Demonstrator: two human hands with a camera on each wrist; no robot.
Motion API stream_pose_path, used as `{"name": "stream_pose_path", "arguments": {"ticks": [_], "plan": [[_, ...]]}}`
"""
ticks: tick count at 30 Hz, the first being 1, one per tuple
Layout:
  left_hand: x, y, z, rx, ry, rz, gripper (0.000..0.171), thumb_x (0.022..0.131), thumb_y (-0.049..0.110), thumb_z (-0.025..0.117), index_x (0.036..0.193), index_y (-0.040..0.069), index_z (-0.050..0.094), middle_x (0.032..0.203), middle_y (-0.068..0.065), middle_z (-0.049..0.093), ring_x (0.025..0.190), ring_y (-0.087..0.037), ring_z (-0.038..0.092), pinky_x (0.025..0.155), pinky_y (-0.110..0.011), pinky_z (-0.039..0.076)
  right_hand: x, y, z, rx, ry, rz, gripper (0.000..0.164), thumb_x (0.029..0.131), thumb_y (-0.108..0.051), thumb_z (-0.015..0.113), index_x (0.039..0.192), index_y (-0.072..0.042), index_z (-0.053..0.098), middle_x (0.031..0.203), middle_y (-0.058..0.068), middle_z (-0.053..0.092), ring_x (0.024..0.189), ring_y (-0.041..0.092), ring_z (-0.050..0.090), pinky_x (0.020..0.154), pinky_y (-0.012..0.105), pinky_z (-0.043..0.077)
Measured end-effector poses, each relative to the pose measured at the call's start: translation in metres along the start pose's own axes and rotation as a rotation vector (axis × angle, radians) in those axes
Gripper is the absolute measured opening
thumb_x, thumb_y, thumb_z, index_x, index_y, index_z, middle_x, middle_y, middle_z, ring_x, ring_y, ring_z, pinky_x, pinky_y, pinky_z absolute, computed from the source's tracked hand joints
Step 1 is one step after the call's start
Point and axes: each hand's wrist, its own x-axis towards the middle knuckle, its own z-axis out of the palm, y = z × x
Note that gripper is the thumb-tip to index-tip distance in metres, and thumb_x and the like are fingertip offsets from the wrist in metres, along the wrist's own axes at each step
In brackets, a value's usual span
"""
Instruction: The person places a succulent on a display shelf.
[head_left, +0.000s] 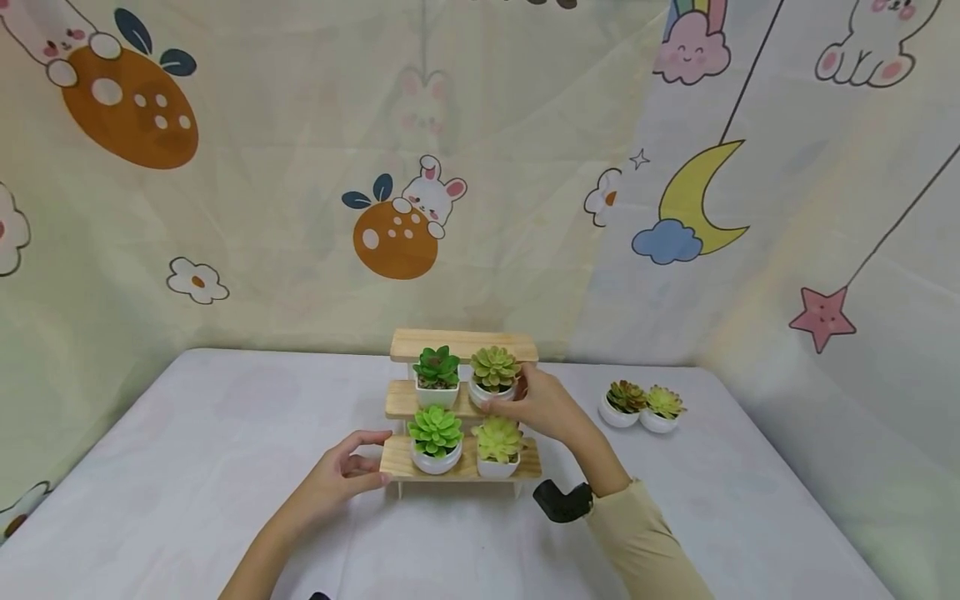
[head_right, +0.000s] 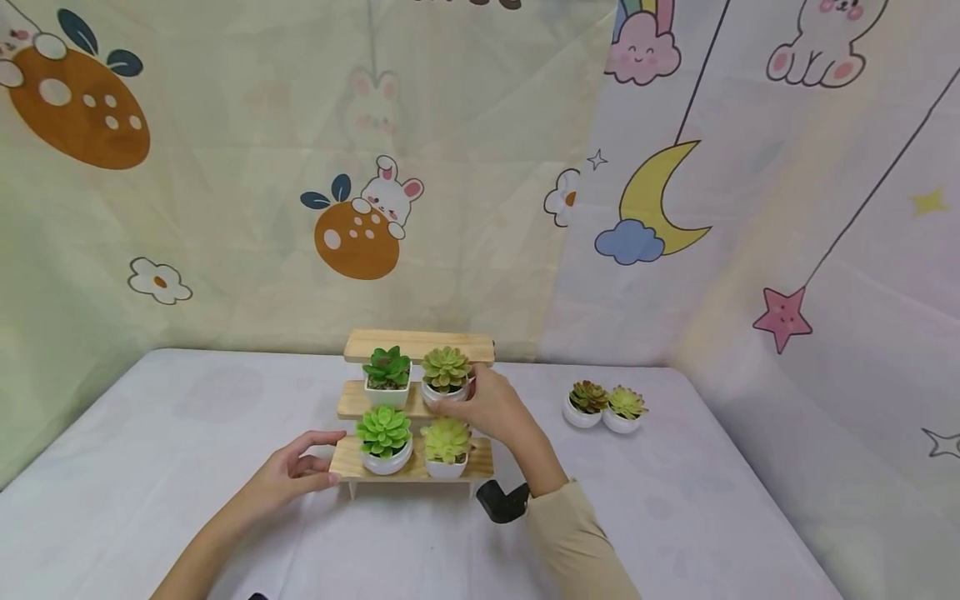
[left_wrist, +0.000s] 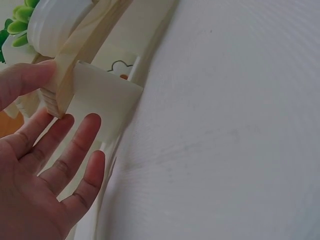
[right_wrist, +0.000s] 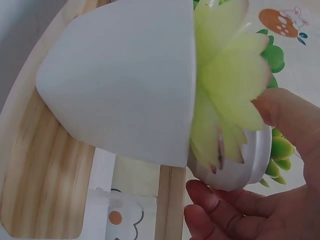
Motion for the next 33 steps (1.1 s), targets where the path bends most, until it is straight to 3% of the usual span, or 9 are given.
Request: {"name": "stream_pose_path", "arguments": {"ticks": [8, 12, 18, 24, 33], "plan": [[-0.004, -0.001, -0.001, -0.006, -0.002, 0.009, 0.058, 0.083, 0.011, 0.067, 0.133, -0.002, 0.041, 0.104, -0.023, 0.064, 0.087, -0.009, 0.064, 0.074, -0.023, 0.047, 0.000, 0.002, 0.000, 0.008, -0.019, -0.011, 0.050, 0.077, -0.041, 0.072, 0.104, -0.004, 0.052, 0.083, 0.007, 0.055, 0.069, 0.018, 0.049, 0.057, 0.029, 0.040], [-0.003, -0.001, -0.001, -0.008, -0.003, 0.009, 0.058, 0.083, 0.011, 0.067, 0.133, -0.002, 0.041, 0.101, -0.022, 0.065, 0.087, -0.009, 0.064, 0.074, -0.023, 0.047, -0.004, 0.009, -0.009, 0.034, -0.013, -0.014, 0.061, 0.078, -0.045, 0.071, 0.119, -0.002, 0.052, 0.093, 0.008, 0.058, 0.078, 0.018, 0.053, 0.063, 0.030, 0.043], [0.000, 0.000, 0.001, -0.004, 0.003, -0.012, 0.058, 0.083, 0.013, 0.068, 0.134, 0.000, 0.042, 0.104, -0.020, 0.064, 0.088, -0.010, 0.064, 0.075, -0.024, 0.048, -0.016, 0.040, -0.037, 0.050, 0.085, 0.061, 0.068, 0.081, -0.053, 0.064, 0.127, -0.005, 0.050, 0.113, 0.012, 0.058, 0.100, 0.023, 0.054, 0.074, 0.034, 0.047], [0.001, 0.001, 0.002, 0.001, 0.005, -0.019, 0.058, 0.083, 0.014, 0.068, 0.134, 0.002, 0.042, 0.106, -0.021, 0.063, 0.088, -0.010, 0.064, 0.075, -0.024, 0.047, -0.032, 0.077, -0.062, 0.090, 0.169, 0.142, 0.070, 0.084, -0.051, 0.062, 0.130, -0.002, 0.045, 0.122, 0.018, 0.054, 0.108, 0.028, 0.051, 0.081, 0.036, 0.045], [0.000, -0.001, 0.001, 0.010, 0.010, -0.037, 0.058, 0.083, 0.015, 0.069, 0.134, 0.003, 0.043, 0.111, -0.023, 0.059, 0.089, -0.012, 0.063, 0.075, -0.025, 0.048, -0.048, 0.119, -0.071, 0.127, 0.219, 0.264, 0.079, 0.084, -0.055, 0.060, 0.137, -0.002, 0.036, 0.132, 0.021, 0.045, 0.118, 0.033, 0.044, 0.088, 0.044, 0.041]]}}
